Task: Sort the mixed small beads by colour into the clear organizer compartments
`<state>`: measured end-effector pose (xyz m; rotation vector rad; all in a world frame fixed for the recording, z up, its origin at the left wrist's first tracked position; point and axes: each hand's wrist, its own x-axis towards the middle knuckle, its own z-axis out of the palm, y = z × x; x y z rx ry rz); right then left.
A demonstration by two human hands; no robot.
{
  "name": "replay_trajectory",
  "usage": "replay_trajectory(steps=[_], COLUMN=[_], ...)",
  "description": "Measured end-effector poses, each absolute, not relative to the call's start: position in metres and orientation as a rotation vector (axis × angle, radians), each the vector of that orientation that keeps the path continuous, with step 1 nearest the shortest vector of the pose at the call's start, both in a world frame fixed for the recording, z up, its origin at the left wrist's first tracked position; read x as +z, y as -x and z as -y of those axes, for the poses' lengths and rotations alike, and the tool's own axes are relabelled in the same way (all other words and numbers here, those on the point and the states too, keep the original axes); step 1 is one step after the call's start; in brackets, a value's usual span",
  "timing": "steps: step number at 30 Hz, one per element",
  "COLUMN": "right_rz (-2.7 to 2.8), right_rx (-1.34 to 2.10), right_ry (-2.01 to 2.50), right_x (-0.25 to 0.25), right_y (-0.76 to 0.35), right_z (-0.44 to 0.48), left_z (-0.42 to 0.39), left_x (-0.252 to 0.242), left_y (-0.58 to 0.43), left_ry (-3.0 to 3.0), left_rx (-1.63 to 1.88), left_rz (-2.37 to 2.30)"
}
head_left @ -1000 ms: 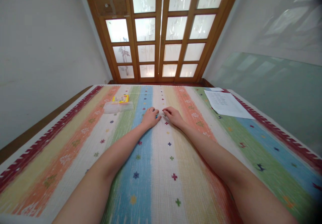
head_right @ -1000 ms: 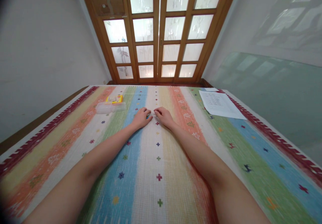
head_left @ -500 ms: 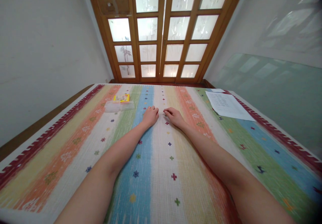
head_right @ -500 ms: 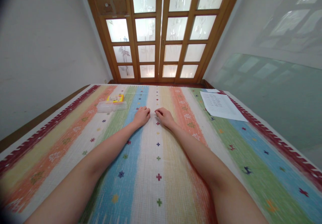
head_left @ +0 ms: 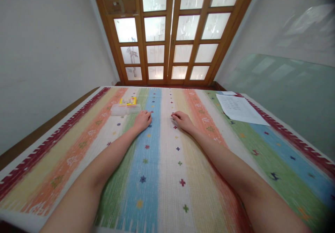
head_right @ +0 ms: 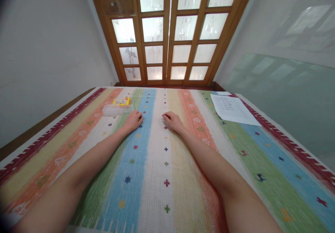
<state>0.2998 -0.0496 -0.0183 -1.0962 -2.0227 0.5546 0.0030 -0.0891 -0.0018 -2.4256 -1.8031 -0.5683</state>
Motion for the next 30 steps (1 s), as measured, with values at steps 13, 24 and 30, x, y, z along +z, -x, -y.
replay_trajectory(steps=[13, 24, 30], right_rz=[2.04, 2.057, 2.085], right_rx=[0.547, 0.527, 0.513], right_ry=[1.087, 1.051, 1.067], right_x=[-0.016, -0.018, -0.014], right_y=[-0.299, -0.299, -0.299], right_z=[0.05, 0.05, 0.052], left_z=[0.087, 0.073, 0.067], left_x=[-0.011, -0.004, -0.008], left_y=[0.069, 0.081, 0.091], left_ry=[2.418, 2.468, 2.486], left_rx=[-0.73, -0.735, -0.77], left_rz=[1.872, 1.857, 1.786])
